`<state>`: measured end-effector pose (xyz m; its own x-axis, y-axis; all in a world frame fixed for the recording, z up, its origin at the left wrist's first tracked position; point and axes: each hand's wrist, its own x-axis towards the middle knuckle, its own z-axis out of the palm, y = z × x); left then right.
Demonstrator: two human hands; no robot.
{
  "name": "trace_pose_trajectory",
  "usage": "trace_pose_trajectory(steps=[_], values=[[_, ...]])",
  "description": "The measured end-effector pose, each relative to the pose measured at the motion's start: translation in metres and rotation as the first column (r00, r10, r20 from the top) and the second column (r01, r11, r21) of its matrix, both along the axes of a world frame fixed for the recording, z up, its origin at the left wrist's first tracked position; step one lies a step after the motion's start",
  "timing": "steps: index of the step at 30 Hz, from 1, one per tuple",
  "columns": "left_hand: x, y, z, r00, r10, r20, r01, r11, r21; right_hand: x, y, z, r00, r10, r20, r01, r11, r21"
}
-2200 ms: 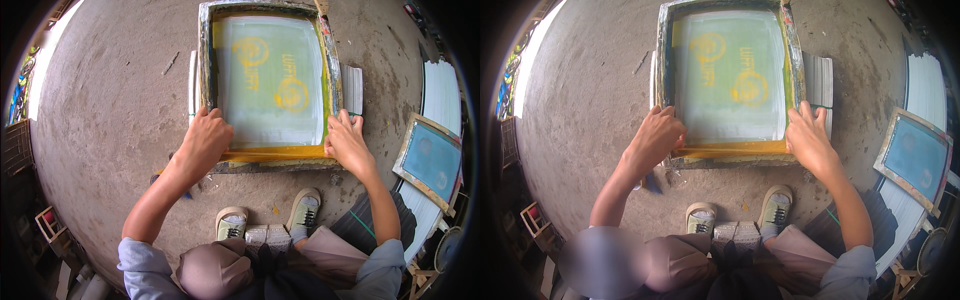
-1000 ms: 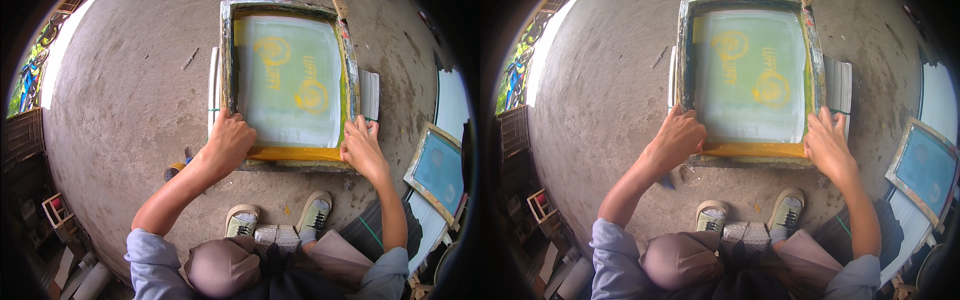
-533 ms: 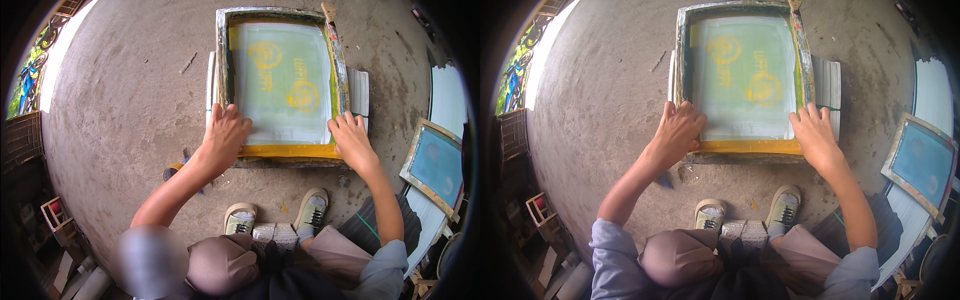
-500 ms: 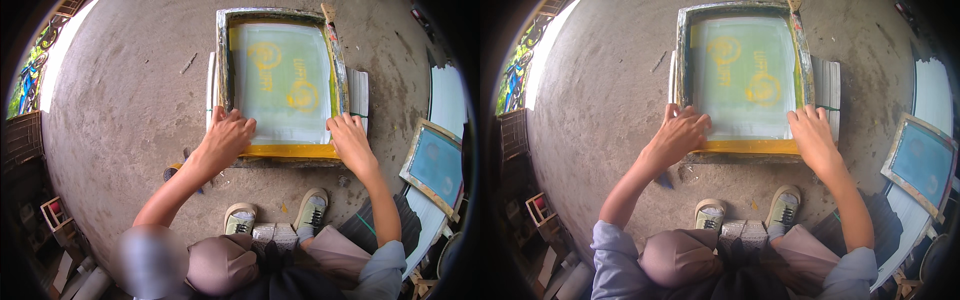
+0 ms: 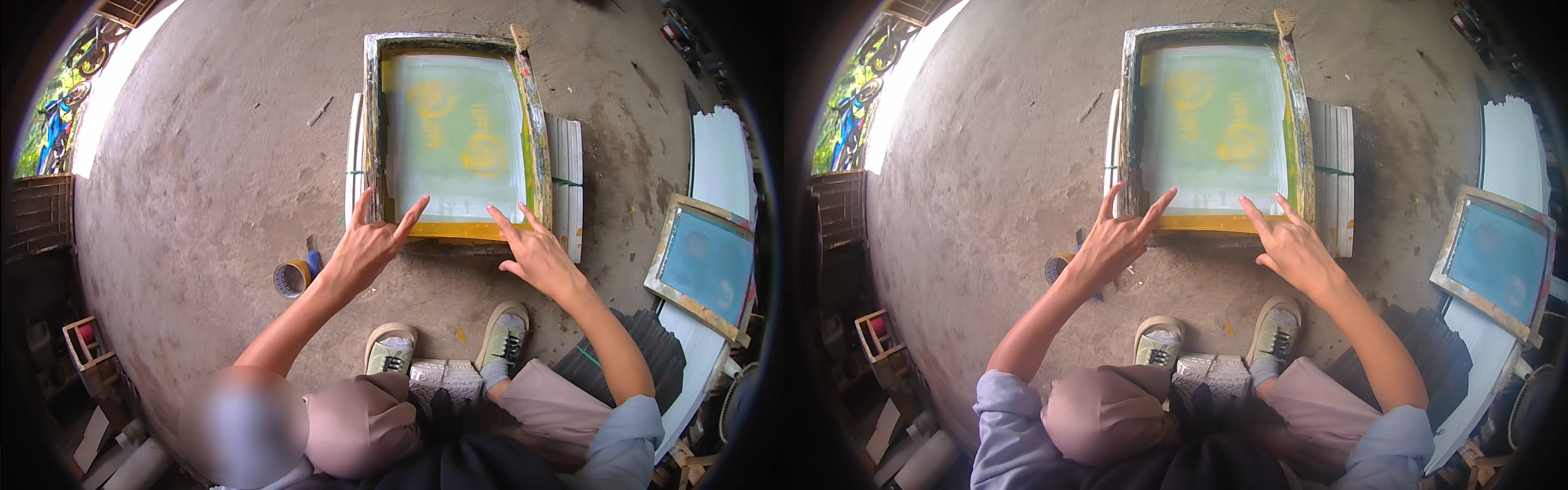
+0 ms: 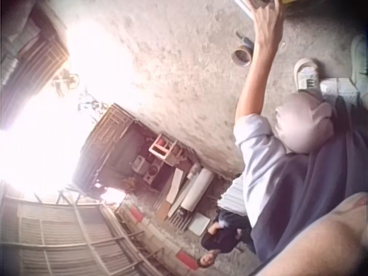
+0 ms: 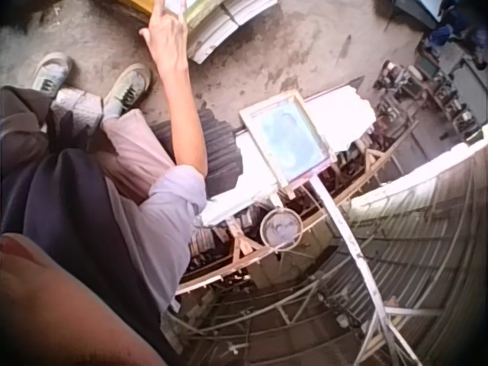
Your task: The person sits on the floor and applies yellow masking tape to the edges of a screen printing frame. They use a utility knife to cut the tape and press it down along the frame's perimeter.
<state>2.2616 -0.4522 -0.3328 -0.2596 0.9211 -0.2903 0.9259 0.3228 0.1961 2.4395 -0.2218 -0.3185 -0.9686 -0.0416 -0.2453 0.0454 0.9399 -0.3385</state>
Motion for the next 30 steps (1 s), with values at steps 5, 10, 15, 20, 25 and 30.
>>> trace_pose_trajectory(steps=[5,10,15,20,25,30], values=[[0.0,-0.003,0.0,1.0,-0.022,-0.015,0.023,1.0,0.021,0.025,0.027,-0.002,0.999,0.021,-0.036,-0.015,0.989,0.15],[-0.008,-0.005,-0.001,1.0,0.021,0.002,-0.021,0.995,0.098,0.03,0.033,-0.017,0.99,0.002,-0.141,0.005,0.999,0.049],[-0.003,0.0,-0.005,0.999,-0.018,-0.048,0.027,0.981,0.191,0.033,0.043,-0.016,0.992,-0.028,-0.125,0.04,0.995,0.092],[-0.003,-0.009,-0.012,1.0,-0.01,0.019,0.005,0.964,0.266,0.053,0.056,0.023,0.982,0.0,-0.189,0.018,0.996,0.092],[0.007,-0.025,-0.006,0.968,0.138,0.209,-0.217,0.877,0.428,0.104,0.063,0.043,0.958,-0.208,-0.199,0.204,0.978,-0.043],[0.009,-0.037,-0.009,0.911,0.272,0.309,-0.397,0.778,0.487,0.114,0.044,0.003,0.843,-0.434,-0.319,0.379,0.899,-0.221]])
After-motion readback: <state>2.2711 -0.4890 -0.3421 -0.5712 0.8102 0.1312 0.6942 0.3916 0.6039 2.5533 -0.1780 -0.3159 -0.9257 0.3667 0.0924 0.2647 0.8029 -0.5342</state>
